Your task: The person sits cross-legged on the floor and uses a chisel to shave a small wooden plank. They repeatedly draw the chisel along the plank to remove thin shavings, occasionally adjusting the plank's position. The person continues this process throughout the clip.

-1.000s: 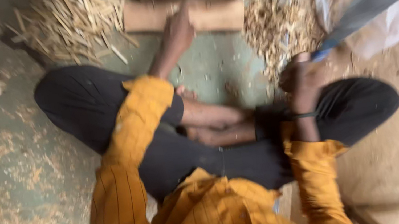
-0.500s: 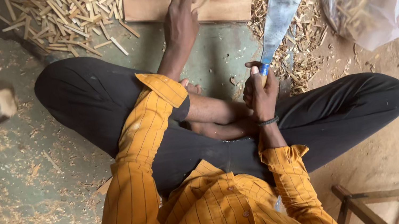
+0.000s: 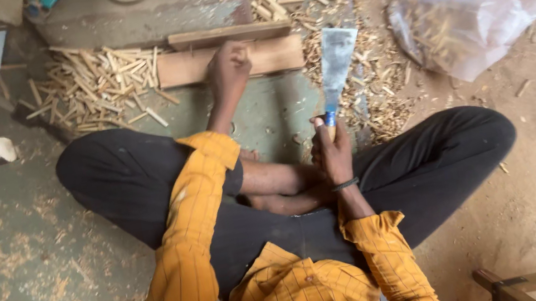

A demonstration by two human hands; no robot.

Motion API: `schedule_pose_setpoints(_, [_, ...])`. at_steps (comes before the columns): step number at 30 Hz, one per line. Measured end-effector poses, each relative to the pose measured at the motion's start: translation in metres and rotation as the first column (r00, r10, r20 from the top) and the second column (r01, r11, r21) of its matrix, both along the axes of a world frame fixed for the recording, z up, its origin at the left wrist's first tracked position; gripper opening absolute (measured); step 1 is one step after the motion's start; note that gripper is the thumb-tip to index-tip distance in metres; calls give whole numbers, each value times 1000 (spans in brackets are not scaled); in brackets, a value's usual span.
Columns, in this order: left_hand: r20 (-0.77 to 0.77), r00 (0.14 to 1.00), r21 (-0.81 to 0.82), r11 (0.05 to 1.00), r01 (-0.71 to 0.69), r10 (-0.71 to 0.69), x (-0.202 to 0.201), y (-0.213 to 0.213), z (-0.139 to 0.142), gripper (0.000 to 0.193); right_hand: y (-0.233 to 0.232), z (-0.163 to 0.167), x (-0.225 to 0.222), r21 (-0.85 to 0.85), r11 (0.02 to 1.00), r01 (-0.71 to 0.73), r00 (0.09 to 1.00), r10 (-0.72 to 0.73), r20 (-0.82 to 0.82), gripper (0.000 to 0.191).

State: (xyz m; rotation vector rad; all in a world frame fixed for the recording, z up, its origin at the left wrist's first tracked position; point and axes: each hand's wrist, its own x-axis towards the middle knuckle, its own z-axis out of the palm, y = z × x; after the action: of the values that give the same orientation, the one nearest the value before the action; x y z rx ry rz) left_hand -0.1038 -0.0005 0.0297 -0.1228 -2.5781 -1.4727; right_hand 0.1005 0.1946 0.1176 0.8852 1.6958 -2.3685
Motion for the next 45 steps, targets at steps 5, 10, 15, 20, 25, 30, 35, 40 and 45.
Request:
schedule_pose_setpoints(5, [138, 987, 195, 979, 52, -80, 8, -8, -3, 44, 6, -5, 1, 101, 994, 34, 999, -33, -6, 25])
schedule_pose_setpoints(10, [50, 998, 246, 969, 29, -43, 14, -16, 16, 19, 2, 23, 9, 43, 998, 52, 998, -53, 19, 24])
schedule_pose_setpoints(15, [-233, 972, -48, 998, -44, 32, 19, -25, 33, 18, -17, 55, 25, -167, 983, 71, 997, -73, -3, 22])
schedule_pose_setpoints(20, [-358, 931, -153, 988, 15, -70, 22, -26, 20, 21, -31, 53, 26, -129, 990, 61, 997, -66, -36, 22])
schedule_pose_setpoints(25, [-363, 918, -231, 970, 74, -157, 19, -14, 9, 19, -18, 26, 21, 13, 1000, -1, 1000, 1, 9, 19])
schedule_pose_setpoints(30, [-368, 903, -342, 935, 92, -223, 18, 3, 6, 14, 9, -3, 22, 225, 952, 209, 964, -163, -210, 21])
schedule_pose_setpoints(35, [-423, 868, -389, 917, 86, -261, 20, 7, 2, 7, 15, -26, 15, 70, 930, 360, 862, -303, -406, 24])
schedule_pose_setpoints(40, [-294, 923, -356, 924, 136, -249, 30, 11, 14, 14, 6, -22, 10, -21, 952, 306, 939, -305, -159, 17])
schedule_pose_setpoints(45, [-253, 928, -351, 920, 174, -272, 37, 21, 28, 21, 0, -9, 1, -39, 966, 256, 953, -259, -156, 20])
